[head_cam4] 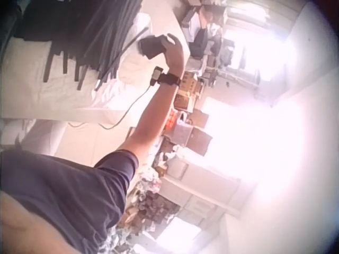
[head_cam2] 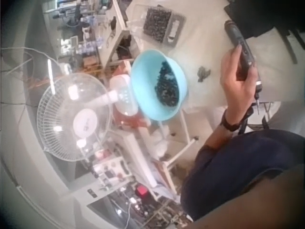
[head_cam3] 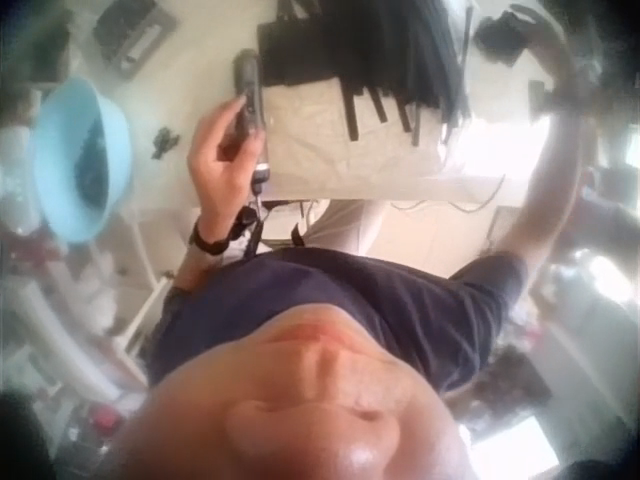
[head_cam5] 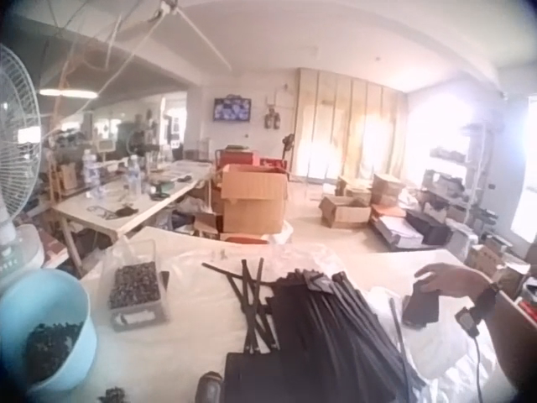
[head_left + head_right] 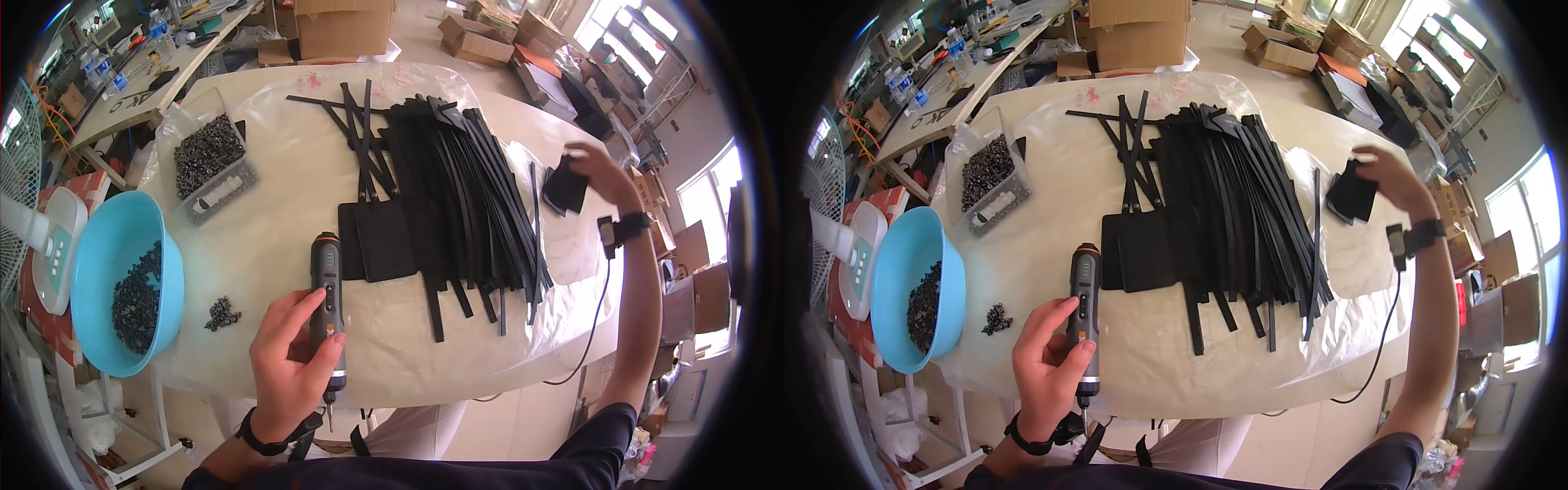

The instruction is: Assembling small plastic components using screws and a powered screwdriver.

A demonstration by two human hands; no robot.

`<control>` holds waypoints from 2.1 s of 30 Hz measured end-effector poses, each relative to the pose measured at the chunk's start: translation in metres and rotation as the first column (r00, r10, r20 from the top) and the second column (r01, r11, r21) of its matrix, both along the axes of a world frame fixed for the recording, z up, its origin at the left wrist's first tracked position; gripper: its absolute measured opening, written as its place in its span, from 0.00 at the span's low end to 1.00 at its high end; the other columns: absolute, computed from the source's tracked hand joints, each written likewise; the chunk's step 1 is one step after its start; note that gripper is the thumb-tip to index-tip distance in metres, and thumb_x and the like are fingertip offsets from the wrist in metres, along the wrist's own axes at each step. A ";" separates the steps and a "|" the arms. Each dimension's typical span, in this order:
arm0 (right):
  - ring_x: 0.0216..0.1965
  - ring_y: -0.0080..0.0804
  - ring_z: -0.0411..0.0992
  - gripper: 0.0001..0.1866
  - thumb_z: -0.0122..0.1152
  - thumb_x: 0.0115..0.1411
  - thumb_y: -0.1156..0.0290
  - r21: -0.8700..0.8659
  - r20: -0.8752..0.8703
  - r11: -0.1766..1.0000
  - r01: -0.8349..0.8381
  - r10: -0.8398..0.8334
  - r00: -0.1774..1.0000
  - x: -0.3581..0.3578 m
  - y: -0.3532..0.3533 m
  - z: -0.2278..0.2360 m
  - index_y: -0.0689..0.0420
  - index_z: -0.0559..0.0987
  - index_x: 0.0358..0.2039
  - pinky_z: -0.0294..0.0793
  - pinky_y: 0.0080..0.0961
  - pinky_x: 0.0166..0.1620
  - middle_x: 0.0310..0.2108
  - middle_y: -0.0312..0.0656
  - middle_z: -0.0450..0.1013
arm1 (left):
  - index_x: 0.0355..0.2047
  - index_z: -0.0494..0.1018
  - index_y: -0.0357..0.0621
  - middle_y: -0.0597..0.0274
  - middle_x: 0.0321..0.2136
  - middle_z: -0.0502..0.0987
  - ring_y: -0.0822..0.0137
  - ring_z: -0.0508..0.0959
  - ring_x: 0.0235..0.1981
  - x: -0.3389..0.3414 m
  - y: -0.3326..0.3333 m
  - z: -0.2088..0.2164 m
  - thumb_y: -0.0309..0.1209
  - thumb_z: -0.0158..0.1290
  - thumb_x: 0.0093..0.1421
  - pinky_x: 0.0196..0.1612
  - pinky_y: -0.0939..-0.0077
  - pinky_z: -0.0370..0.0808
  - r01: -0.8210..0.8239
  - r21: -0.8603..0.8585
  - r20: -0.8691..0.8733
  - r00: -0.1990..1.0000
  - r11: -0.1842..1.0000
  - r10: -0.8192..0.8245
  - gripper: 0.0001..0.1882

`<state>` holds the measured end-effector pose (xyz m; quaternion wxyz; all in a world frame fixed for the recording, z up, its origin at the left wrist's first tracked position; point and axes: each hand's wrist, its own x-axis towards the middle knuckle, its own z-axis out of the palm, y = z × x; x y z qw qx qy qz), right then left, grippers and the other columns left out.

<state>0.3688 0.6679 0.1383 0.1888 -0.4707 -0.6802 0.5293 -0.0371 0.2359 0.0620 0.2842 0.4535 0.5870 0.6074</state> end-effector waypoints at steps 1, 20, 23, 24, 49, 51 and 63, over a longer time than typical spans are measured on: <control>0.46 0.29 0.75 0.27 0.64 0.60 0.74 0.151 0.331 0.987 -0.045 -0.008 0.944 -0.007 -0.016 -0.012 0.57 0.70 0.61 0.77 0.24 0.47 0.50 0.44 0.74 | 0.55 0.72 0.31 0.49 0.51 0.71 0.70 0.81 0.34 0.000 0.000 0.001 0.16 0.59 0.56 0.31 0.81 0.79 -0.008 -0.004 0.005 1.000 1.000 0.008 0.24; 0.41 0.21 0.74 0.25 0.56 0.68 0.58 0.217 0.284 0.929 -0.301 0.235 0.930 -0.200 -0.049 0.071 0.60 0.71 0.59 0.77 0.22 0.44 0.45 0.36 0.76 | 0.52 0.74 0.33 0.54 0.47 0.75 0.74 0.78 0.25 0.001 -0.001 -0.002 0.21 0.61 0.55 0.25 0.81 0.75 -0.080 -0.022 -0.002 0.997 0.997 0.080 0.22; 0.38 0.23 0.76 0.24 0.54 0.68 0.57 0.110 0.430 0.928 -0.356 0.279 0.859 -0.248 -0.037 0.053 0.60 0.73 0.57 0.81 0.26 0.42 0.44 0.37 0.77 | 0.52 0.74 0.33 0.54 0.47 0.75 0.73 0.78 0.25 0.005 0.001 -0.001 0.21 0.61 0.55 0.25 0.81 0.76 -0.068 -0.023 0.022 0.997 0.997 0.068 0.22; 0.37 0.22 0.75 0.23 0.55 0.68 0.58 0.142 0.477 0.922 -0.361 0.256 0.841 -0.252 -0.036 0.047 0.63 0.75 0.54 0.79 0.22 0.41 0.43 0.37 0.78 | 0.52 0.74 0.33 0.54 0.47 0.75 0.73 0.78 0.25 0.005 0.002 -0.001 0.21 0.61 0.55 0.25 0.81 0.76 -0.076 -0.019 0.024 0.997 0.997 0.076 0.22; 0.44 0.26 0.78 0.14 0.56 0.68 0.69 -0.027 -0.593 0.997 -0.075 0.044 0.804 -0.160 -0.270 0.075 0.65 0.76 0.49 0.79 0.23 0.48 0.43 0.41 0.78 | 0.47 0.77 0.35 0.46 0.45 0.77 0.50 0.77 0.38 0.019 -0.018 0.044 0.32 0.57 0.60 0.43 0.58 0.75 0.015 0.126 -0.785 0.613 0.992 0.091 0.17; 0.44 0.25 0.78 0.14 0.56 0.68 0.69 -0.132 -0.608 0.980 -0.149 0.039 0.793 -0.161 -0.291 0.053 0.66 0.75 0.49 0.79 0.23 0.48 0.42 0.41 0.78 | 0.53 0.72 0.35 0.46 0.48 0.76 0.48 0.76 0.48 0.031 -0.020 0.059 0.28 0.57 0.58 0.51 0.59 0.73 0.260 0.112 -0.477 0.861 0.959 -0.178 0.22; 0.48 0.32 0.77 0.20 0.58 0.67 0.70 -0.142 -0.707 0.987 0.073 -0.153 0.690 -0.123 -0.328 0.039 0.66 0.73 0.56 0.78 0.29 0.52 0.46 0.44 0.77 | 0.56 0.70 0.34 0.59 0.47 0.79 0.74 0.78 0.45 0.055 -0.016 0.024 0.18 0.52 0.62 0.50 0.81 0.74 0.336 0.219 0.246 0.889 0.916 -0.385 0.20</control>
